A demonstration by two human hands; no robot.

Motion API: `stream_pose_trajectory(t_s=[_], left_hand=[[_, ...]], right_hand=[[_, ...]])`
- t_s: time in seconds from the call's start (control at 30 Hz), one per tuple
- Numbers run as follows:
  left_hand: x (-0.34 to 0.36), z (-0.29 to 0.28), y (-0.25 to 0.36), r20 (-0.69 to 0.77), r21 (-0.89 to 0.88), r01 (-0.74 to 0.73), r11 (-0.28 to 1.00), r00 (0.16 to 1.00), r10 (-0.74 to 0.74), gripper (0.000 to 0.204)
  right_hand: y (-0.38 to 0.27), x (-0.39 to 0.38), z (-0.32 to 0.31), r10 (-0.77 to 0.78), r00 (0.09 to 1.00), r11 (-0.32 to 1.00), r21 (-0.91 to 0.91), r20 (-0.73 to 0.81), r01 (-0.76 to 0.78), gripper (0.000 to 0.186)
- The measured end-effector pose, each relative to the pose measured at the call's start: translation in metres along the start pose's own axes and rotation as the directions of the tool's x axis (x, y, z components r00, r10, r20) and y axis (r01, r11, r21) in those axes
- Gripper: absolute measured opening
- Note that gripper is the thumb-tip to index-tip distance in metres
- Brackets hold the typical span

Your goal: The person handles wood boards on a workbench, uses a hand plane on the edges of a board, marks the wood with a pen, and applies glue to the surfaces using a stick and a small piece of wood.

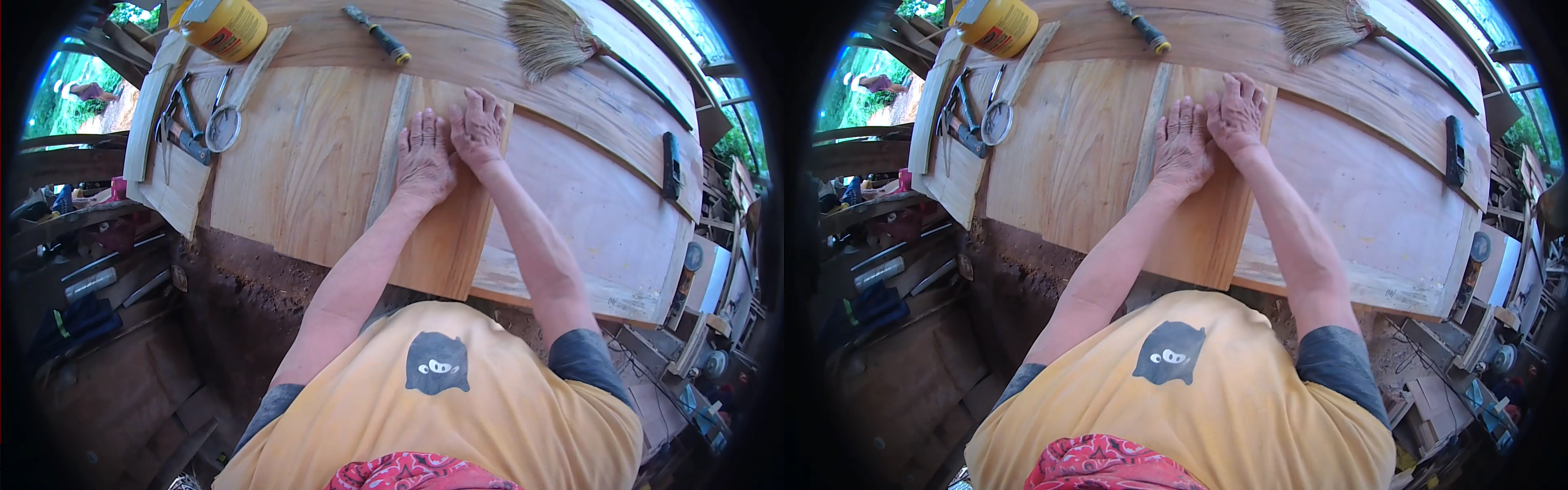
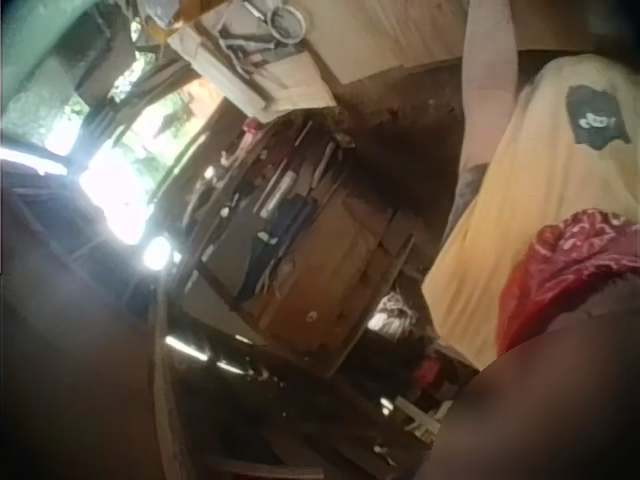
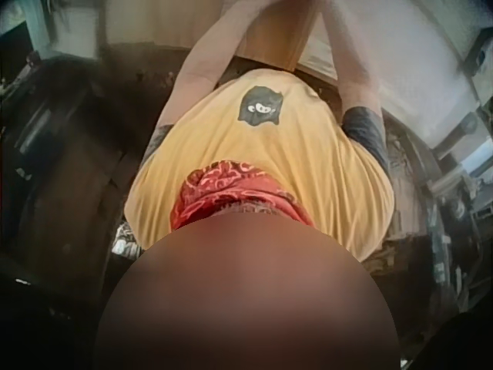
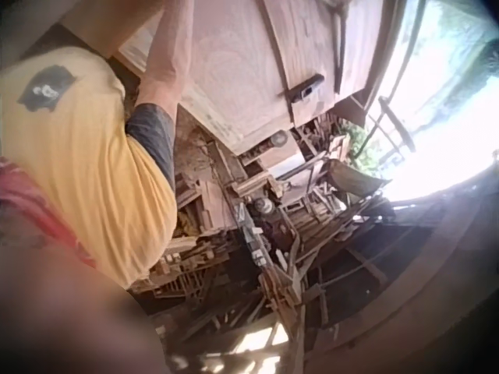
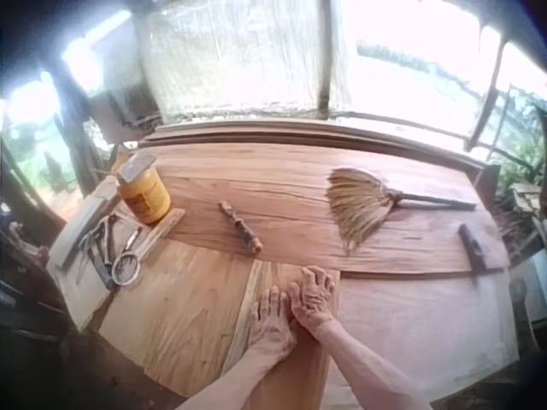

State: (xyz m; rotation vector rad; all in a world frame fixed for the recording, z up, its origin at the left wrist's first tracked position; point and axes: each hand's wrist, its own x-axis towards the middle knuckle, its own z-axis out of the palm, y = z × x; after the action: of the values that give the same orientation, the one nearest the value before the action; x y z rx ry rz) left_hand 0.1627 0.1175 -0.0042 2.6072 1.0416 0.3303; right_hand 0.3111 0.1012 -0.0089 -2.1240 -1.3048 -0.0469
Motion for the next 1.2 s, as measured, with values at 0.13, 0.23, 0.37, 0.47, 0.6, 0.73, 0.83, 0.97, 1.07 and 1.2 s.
stream_pose_trajectory(t_s=[0.13,0.23,0.37,0.47,0.6,0.73,0.83,0.97,1.07,1.2], left_hand=[[0.012,-0.004,0.001,0.031,0.115,0.057,0.992,0.998,-0.061,0.080],[0.015,-0.009,0.004,0.016,0.133,0.064,0.989,0.998,-0.067,0.087],[0.017,-0.007,0.007,0.053,0.164,0.062,0.985,0.996,-0.072,0.088],[0.019,-0.009,0.006,0.086,0.197,0.063,0.978,0.993,-0.081,0.089],[0.020,-0.008,0.007,0.109,0.229,0.062,0.972,0.990,-0.089,0.091],[0.021,-0.009,0.008,0.148,0.213,0.080,0.974,0.982,-0.113,0.093],[0.022,-0.010,0.008,0.156,0.209,0.071,0.975,0.982,-0.105,0.094],[0.024,-0.015,0.010,0.173,0.219,0.086,0.972,0.977,-0.126,0.094],[0.025,-0.015,0.009,0.180,0.200,0.083,0.976,0.976,-0.119,0.094],[0.024,-0.015,0.008,0.180,0.197,0.080,0.977,0.977,-0.117,0.095]], right_hand=[[0.008,-0.033,-0.035,0.083,0.996,0.996,0.021,0.018,-0.084,0.068],[0.023,-0.066,-0.062,0.164,0.986,0.986,-0.001,0.034,-0.164,0.073],[0.033,-0.080,-0.074,0.166,0.979,0.986,-0.019,0.117,-0.165,0.075],[0.031,-0.077,-0.067,0.192,0.976,0.978,0.061,0.107,-0.199,0.079],[0.032,-0.072,-0.058,0.234,0.967,0.963,0.111,0.096,-0.244,0.082],[0.036,-0.069,-0.064,0.233,0.966,0.952,0.174,0.114,-0.251,0.083],[0.037,-0.068,-0.069,0.227,0.958,0.951,0.174,0.176,-0.257,0.077],[0.038,-0.065,-0.070,0.219,0.958,0.948,0.189,0.187,-0.254,0.080],[0.041,-0.067,-0.068,0.209,0.959,0.948,0.201,0.189,-0.246,0.085],[0.042,-0.068,-0.068,0.202,0.960,0.945,0.219,0.196,-0.244,0.086]])
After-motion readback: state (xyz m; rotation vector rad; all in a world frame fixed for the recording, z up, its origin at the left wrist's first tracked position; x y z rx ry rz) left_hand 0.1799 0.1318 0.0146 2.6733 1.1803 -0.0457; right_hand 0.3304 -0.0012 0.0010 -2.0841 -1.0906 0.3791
